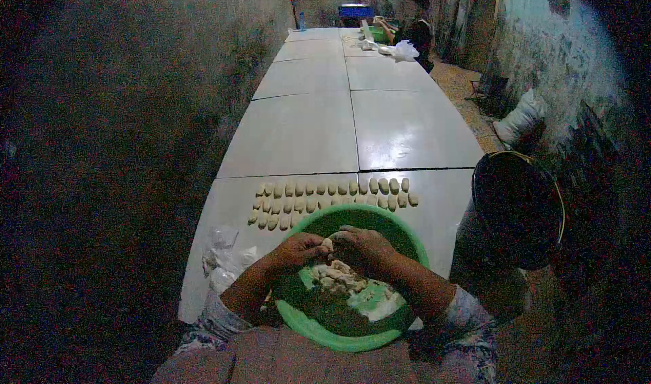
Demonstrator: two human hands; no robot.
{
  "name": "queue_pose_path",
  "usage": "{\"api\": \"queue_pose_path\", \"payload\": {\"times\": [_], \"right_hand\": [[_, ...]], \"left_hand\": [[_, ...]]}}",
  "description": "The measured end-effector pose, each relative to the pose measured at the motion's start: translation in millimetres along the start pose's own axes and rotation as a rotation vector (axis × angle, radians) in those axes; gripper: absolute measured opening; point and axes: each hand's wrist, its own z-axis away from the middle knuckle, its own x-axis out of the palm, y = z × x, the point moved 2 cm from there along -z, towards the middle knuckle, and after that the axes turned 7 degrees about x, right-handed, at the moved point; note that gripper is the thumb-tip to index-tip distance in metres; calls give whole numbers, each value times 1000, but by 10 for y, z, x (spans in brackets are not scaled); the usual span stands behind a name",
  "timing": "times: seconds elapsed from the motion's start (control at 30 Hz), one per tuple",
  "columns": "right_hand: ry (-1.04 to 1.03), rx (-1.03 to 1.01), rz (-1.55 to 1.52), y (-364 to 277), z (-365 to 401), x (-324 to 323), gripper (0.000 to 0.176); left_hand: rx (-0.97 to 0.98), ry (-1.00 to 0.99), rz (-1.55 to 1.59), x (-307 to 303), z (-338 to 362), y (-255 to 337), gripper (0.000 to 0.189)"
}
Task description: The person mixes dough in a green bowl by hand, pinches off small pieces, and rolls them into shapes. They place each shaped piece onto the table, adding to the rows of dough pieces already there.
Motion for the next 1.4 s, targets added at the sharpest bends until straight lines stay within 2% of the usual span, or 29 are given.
{"api": "queue_pose_path", "payload": {"times": [0.13, 0.2, 0.3, 0.43, 0.5, 0.57, 0.6, 0.63, 0.7, 0.73, 0.8, 0.9, 0.97, 1.1, 1.2, 1.27, 1.3, 1.37, 1.4], "right_hand": [[-118, 74, 24, -24, 23, -56, 23], [-108, 90, -13, -68, 33, -69, 21], [-127, 166, -82, -42, 31, -58, 22], [-229, 205, -110, 61, 0, 26, 23], [-270, 254, -139, 66, 2, 22, 24], [-101, 289, -581, 119, 17, 0, 24], [-100, 359, -532, 197, 17, 30, 22], [-102, 359, -532, 227, 19, 71, 22], [55, 344, -532, 242, 33, 88, 28], [24, 331, -585, 220, 35, 84, 41], [46, 261, -541, 192, 43, 77, 43], [53, 152, -380, 88, 22, -57, 48], [-34, 116, -280, 71, 19, -95, 48], [-60, 71, -392, 157, 20, 13, 49], [-17, 94, -353, 80, 21, 31, 43], [-41, 165, -404, 85, 5, 79, 26], [-41, 165, -404, 100, -1, 78, 26], [-55, 24, -202, 103, -15, 66, 14], [-55, 24, -201, 82, -12, 50, 14]], "left_hand": [[-28, -11, -56, 14, -44, -86, 20], [198, 150, 305, 56, -56, -69, 23], [252, 160, 314, 66, -11, 150, 26], [312, 166, 27, -26, 0, 125, 23], [284, 183, 71, -24, 13, 129, 17], [107, 269, 190, -43, 30, 113, 15], [107, 271, 191, -45, 32, 125, 15], [105, 311, 169, -54, 30, 138, 13], [101, 348, 149, -50, 18, 169, 12], [111, 347, 135, -39, 8, 192, 13], [121, 344, 120, -40, 0, 189, 14], [36, 256, 203, -58, 2, 103, 16], [30, 208, 204, -64, 8, 85, 16], [69, 261, 166, -66, 16, 26, 14], [26, 276, 129, -84, -21, -92, 12], [-42, 142, 128, -77, -27, -110, 20], [-42, 142, 128, -73, -27, -84, 20], [96, 94, 289, -42, -18, 17, 35], [97, 94, 290, -46, -12, 68, 35]]}}
